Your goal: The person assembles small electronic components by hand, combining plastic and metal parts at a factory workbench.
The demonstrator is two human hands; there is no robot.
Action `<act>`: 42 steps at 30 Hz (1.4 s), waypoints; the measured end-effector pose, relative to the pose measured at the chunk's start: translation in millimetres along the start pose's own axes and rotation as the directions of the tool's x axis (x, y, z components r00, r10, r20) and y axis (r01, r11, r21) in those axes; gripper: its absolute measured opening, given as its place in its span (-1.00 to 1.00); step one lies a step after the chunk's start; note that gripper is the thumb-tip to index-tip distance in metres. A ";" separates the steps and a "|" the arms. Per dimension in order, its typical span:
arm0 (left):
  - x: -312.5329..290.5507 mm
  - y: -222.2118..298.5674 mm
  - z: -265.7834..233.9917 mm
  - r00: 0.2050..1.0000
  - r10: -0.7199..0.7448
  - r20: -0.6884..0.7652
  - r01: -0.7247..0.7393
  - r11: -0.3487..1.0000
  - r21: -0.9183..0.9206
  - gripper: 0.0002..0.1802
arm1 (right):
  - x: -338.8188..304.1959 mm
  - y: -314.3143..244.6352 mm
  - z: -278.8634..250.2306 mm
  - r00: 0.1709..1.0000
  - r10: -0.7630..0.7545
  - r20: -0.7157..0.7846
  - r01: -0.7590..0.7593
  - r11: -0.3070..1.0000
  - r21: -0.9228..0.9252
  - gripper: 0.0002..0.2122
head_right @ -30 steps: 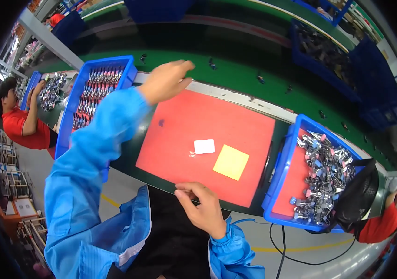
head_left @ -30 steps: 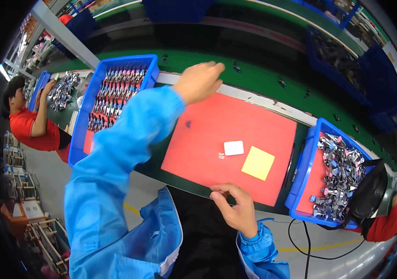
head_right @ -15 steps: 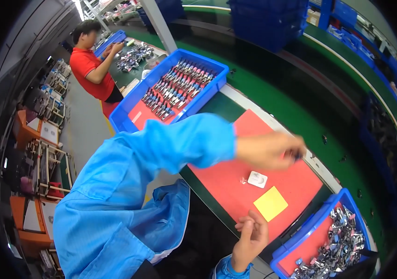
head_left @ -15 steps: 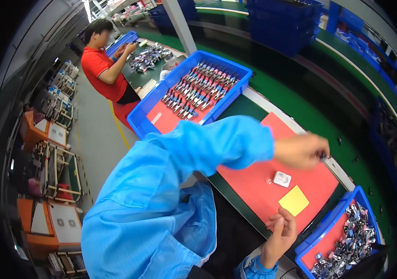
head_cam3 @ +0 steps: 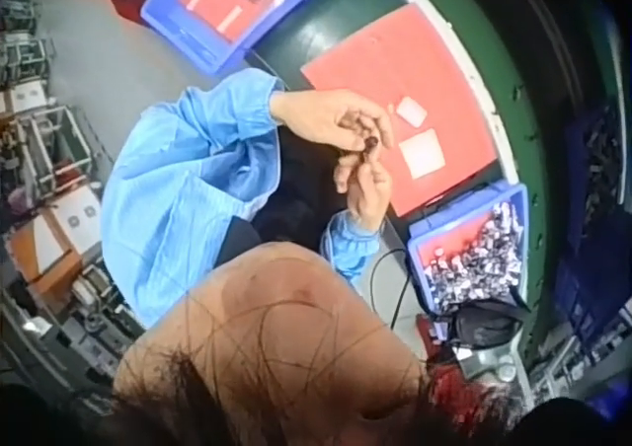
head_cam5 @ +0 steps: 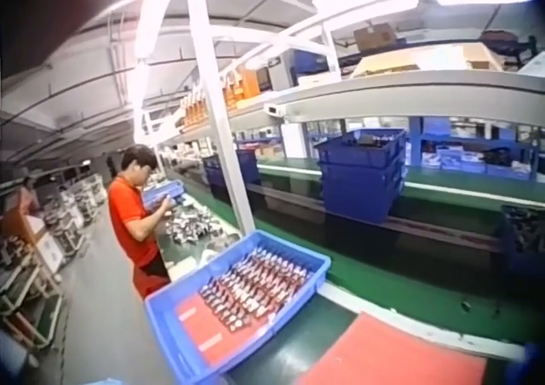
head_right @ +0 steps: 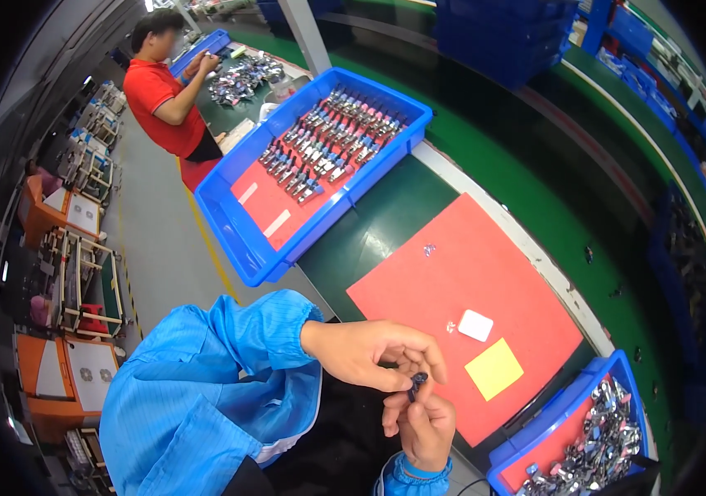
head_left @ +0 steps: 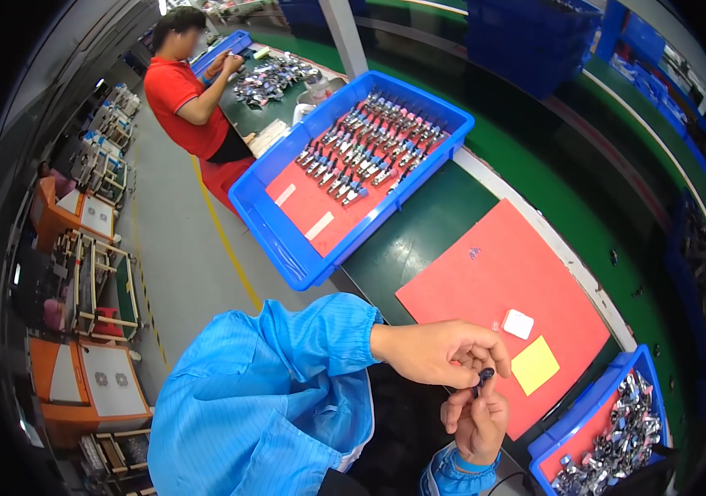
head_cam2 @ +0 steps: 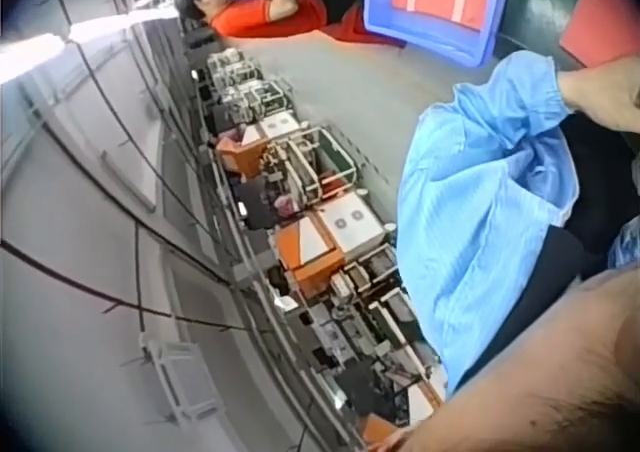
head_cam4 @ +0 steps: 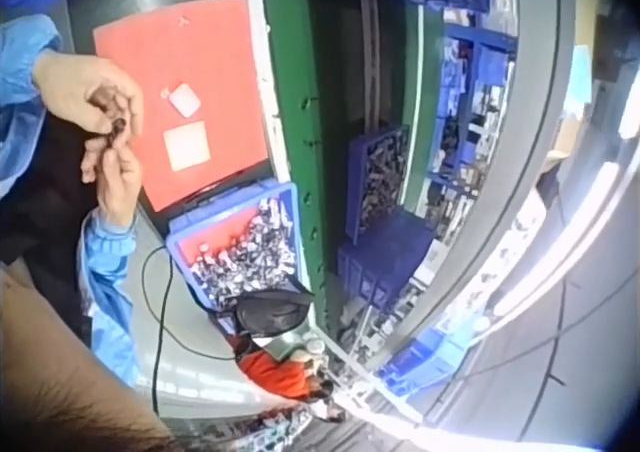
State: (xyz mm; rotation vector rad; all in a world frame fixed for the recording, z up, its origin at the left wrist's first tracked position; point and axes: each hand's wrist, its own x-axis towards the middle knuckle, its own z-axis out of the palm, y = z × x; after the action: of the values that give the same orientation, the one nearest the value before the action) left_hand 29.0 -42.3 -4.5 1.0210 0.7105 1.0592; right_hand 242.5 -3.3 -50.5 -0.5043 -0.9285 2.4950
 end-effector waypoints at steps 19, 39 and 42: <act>5.9 -30.7 -2.1 0.873 0.000 -0.487 -0.010 1.000 -0.017 -0.70 | 45.2 7.8 30.5 0.815 -0.377 -0.440 0.087 0.830 -0.550 -0.86; 7.2 -31.5 -19.5 0.712 0.639 -0.290 -0.016 0.428 0.903 -0.67 | 49.7 -17.3 42.9 0.850 -0.449 -0.275 0.203 0.762 -0.614 -0.70; 9.1 -35.5 -21.0 0.699 0.686 -0.203 -0.023 0.306 0.952 -0.56 | 52.8 -16.0 34.9 0.848 -0.473 -0.240 0.178 0.679 -0.712 -0.68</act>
State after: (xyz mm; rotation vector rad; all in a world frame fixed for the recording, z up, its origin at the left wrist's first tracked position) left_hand 26.7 -31.9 -45.3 1.9404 1.8016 1.4696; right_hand 185.8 16.2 -24.5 -0.9387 -1.5678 1.5645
